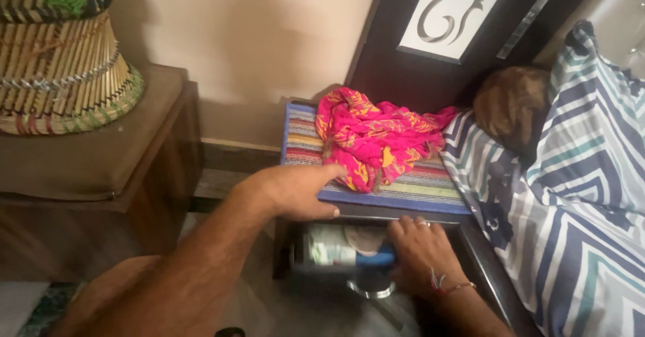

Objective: The person folds and places various clothing items and a small pouch into a bedside drawer. They handle a pink patterned cloth, a blue pouch, a light blue garment, a dark sock, and a light-colored cloth, folding each before placing it inside.

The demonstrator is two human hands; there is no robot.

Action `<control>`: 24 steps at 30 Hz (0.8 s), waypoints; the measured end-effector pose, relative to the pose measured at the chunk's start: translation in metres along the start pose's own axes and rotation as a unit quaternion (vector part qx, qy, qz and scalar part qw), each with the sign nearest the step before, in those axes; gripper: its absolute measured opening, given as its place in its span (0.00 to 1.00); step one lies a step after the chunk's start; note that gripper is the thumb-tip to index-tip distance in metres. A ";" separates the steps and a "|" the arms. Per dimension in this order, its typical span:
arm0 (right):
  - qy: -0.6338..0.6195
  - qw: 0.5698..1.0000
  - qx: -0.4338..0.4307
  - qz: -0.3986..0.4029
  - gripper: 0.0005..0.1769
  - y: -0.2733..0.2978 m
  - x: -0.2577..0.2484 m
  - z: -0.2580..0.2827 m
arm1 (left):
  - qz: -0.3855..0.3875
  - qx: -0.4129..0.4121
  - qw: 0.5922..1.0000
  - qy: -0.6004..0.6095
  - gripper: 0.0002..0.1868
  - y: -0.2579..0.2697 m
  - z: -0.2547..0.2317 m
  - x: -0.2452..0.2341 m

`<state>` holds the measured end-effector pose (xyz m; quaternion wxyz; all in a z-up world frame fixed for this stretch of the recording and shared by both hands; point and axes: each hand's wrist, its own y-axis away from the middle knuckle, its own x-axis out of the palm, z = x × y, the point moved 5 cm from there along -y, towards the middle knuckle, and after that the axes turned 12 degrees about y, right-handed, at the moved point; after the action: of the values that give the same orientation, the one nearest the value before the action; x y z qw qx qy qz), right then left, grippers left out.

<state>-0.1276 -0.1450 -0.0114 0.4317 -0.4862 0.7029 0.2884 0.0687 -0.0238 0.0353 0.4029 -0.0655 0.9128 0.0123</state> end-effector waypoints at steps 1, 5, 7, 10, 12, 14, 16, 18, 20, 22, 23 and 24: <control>0.018 0.999 0.032 -0.013 0.34 -0.003 0.004 -0.005 | 0.001 0.008 1.000 -0.001 0.38 -0.001 -0.001 0.001; 0.007 0.987 0.155 -0.043 0.12 -0.015 0.029 -0.027 | 0.011 0.008 1.000 0.004 0.36 0.000 -0.002 0.004; -0.003 0.985 0.159 -0.064 0.13 -0.015 0.035 -0.031 | 0.018 -0.005 1.000 0.008 0.37 0.001 -0.001 0.006; -0.034 0.985 0.147 -0.085 0.18 -0.015 0.040 -0.026 | 0.020 -0.014 1.000 -0.001 0.38 0.000 0.003 0.010; -0.050 0.987 0.142 -0.062 0.21 -0.015 0.044 -0.022 | 0.014 -0.012 1.000 -0.022 0.40 -0.001 0.005 0.011; -0.057 0.988 0.143 -0.006 0.22 -0.017 0.051 -0.018 | 0.040 -0.034 0.999 -0.012 0.40 -0.003 0.007 0.017; -0.055 0.987 0.150 0.031 0.20 -0.017 0.054 -0.019 | 0.059 -0.047 0.997 -0.016 0.40 -0.005 0.008 0.022; -0.060 0.984 0.158 0.054 0.18 -0.019 0.054 -0.020 | 0.071 -0.052 0.996 -0.033 0.40 -0.007 0.010 0.025; -0.073 0.981 0.169 0.061 0.16 -0.018 0.053 -0.022 | 0.076 -0.050 0.995 -0.042 0.41 -0.007 0.013 0.028; -0.086 0.983 0.154 0.042 0.16 -0.019 0.052 -0.022 | 0.086 -0.047 0.994 -0.055 0.41 -0.008 0.015 0.032; -0.092 0.984 0.147 0.032 0.17 -0.019 0.053 -0.022 | 0.093 -0.044 0.993 -0.064 0.41 -0.009 0.016 0.034; -0.109 0.988 0.107 0.000 0.16 -0.019 0.053 -0.019 | 0.100 -0.043 0.991 -0.072 0.42 -0.010 0.017 0.036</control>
<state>-0.1241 -0.1906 -0.0498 0.5551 -0.4028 0.6785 0.2633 0.0584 -0.0359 -0.0023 0.4610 0.0102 0.8821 0.0964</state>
